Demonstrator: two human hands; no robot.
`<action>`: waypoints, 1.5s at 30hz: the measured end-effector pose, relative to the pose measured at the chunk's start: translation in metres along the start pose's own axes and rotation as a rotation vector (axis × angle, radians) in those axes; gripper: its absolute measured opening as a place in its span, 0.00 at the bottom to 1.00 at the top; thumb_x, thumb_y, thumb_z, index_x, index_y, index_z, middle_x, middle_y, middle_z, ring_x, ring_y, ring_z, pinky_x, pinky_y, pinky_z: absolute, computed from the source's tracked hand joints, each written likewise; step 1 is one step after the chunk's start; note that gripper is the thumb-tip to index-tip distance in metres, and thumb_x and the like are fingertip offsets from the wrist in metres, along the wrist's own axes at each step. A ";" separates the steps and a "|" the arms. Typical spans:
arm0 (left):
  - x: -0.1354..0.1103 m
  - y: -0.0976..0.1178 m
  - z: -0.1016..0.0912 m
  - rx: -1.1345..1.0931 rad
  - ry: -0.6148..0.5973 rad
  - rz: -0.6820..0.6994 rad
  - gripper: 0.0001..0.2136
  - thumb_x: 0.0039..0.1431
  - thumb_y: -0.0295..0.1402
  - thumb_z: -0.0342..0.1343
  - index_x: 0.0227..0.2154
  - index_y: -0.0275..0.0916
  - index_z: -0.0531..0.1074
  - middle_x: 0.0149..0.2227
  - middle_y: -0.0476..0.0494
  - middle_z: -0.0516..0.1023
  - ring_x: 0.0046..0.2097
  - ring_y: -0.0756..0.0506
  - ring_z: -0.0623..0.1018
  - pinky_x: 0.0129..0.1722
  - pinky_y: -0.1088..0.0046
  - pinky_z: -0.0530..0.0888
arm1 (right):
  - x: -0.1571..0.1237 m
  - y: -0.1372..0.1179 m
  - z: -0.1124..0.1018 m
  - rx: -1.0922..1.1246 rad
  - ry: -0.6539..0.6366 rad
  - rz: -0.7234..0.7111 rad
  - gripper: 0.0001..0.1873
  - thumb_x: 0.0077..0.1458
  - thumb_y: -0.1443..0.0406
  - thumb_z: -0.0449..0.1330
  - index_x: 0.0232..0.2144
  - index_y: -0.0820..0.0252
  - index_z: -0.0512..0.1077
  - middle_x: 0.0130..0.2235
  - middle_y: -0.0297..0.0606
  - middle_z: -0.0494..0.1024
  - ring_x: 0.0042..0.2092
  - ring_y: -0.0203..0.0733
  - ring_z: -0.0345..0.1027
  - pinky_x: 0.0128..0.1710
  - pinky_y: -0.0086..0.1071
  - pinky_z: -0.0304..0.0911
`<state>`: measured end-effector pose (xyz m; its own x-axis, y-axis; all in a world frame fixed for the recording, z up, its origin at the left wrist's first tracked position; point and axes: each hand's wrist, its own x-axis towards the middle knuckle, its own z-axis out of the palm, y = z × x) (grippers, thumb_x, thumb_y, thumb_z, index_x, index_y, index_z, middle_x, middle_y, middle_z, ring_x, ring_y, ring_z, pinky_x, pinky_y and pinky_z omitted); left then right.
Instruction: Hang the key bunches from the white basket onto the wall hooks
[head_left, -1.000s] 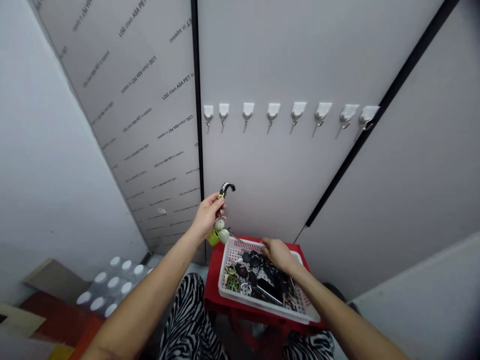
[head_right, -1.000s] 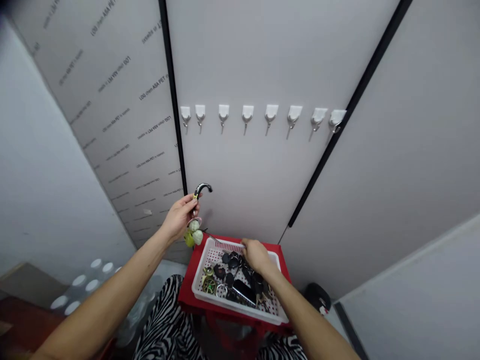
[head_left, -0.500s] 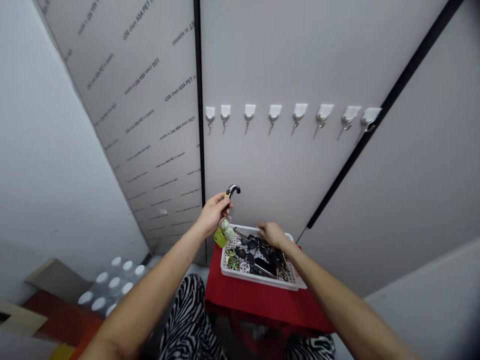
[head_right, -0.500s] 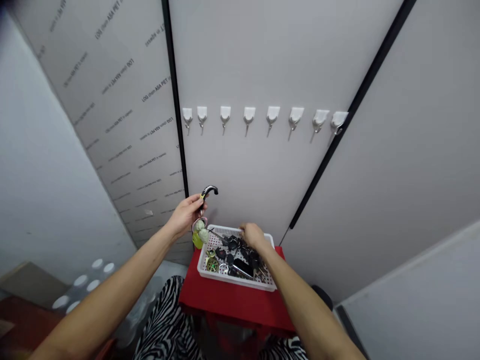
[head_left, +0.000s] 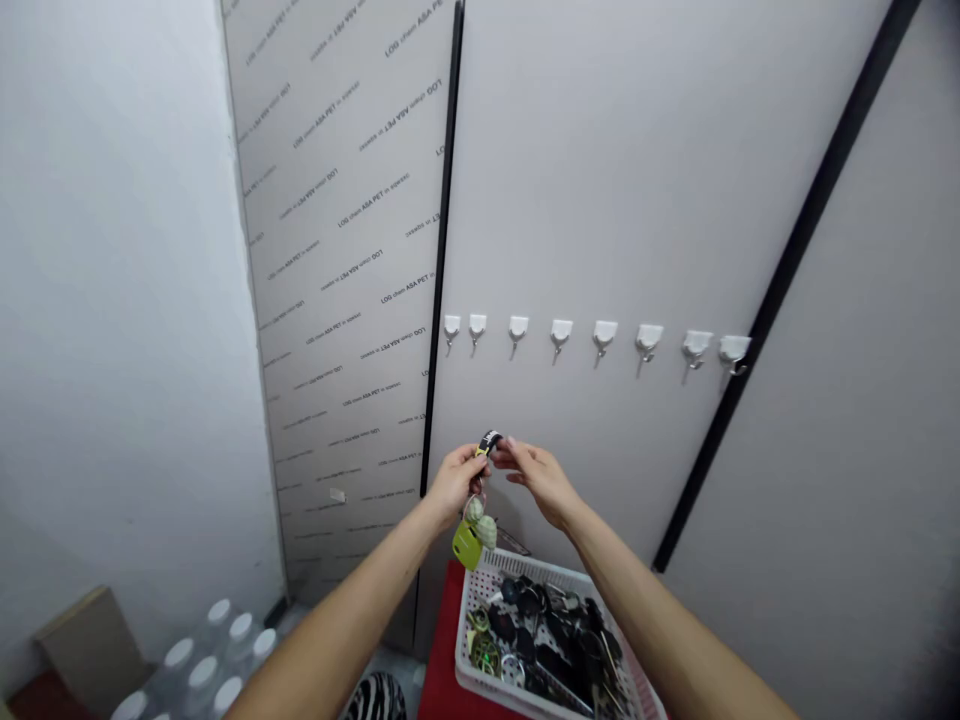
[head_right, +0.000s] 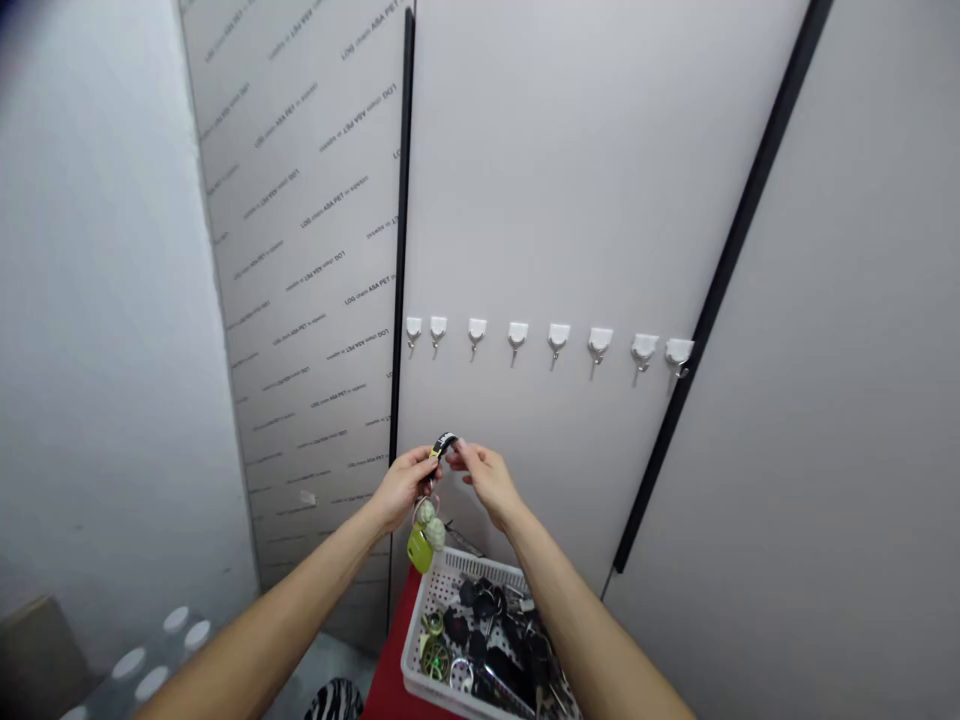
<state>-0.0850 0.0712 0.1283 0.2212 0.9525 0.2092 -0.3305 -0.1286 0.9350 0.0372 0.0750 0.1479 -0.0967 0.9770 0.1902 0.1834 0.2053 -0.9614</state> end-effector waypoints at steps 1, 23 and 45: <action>0.001 0.002 0.000 0.005 0.002 0.009 0.09 0.38 0.34 0.50 0.24 0.34 0.61 0.16 0.55 0.60 0.14 0.59 0.57 0.14 0.83 0.57 | 0.005 -0.010 0.006 0.054 0.010 -0.016 0.20 0.40 0.54 0.47 0.30 0.64 0.65 0.30 0.41 0.71 0.32 0.36 0.64 0.29 0.28 0.56; 0.045 0.063 -0.033 -0.020 0.165 0.184 0.10 0.41 0.38 0.48 0.21 0.35 0.61 0.12 0.57 0.56 0.11 0.59 0.54 0.11 0.83 0.49 | 0.088 -0.085 0.071 0.048 0.408 -0.385 0.08 0.30 0.63 0.54 0.16 0.63 0.62 0.17 0.28 0.64 0.20 0.29 0.56 0.21 0.24 0.54; 0.076 0.065 -0.032 -0.296 0.362 0.231 0.10 0.44 0.37 0.45 0.19 0.34 0.60 0.12 0.56 0.55 0.14 0.59 0.55 0.14 0.83 0.51 | 0.104 -0.085 0.083 -0.296 0.537 -0.481 0.11 0.39 0.59 0.48 0.20 0.62 0.61 0.22 0.34 0.67 0.24 0.33 0.59 0.26 0.26 0.54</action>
<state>-0.1189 0.1444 0.1959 -0.2024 0.9497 0.2391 -0.5901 -0.3131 0.7442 -0.0693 0.1548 0.2331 0.2414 0.6554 0.7157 0.5026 0.5465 -0.6699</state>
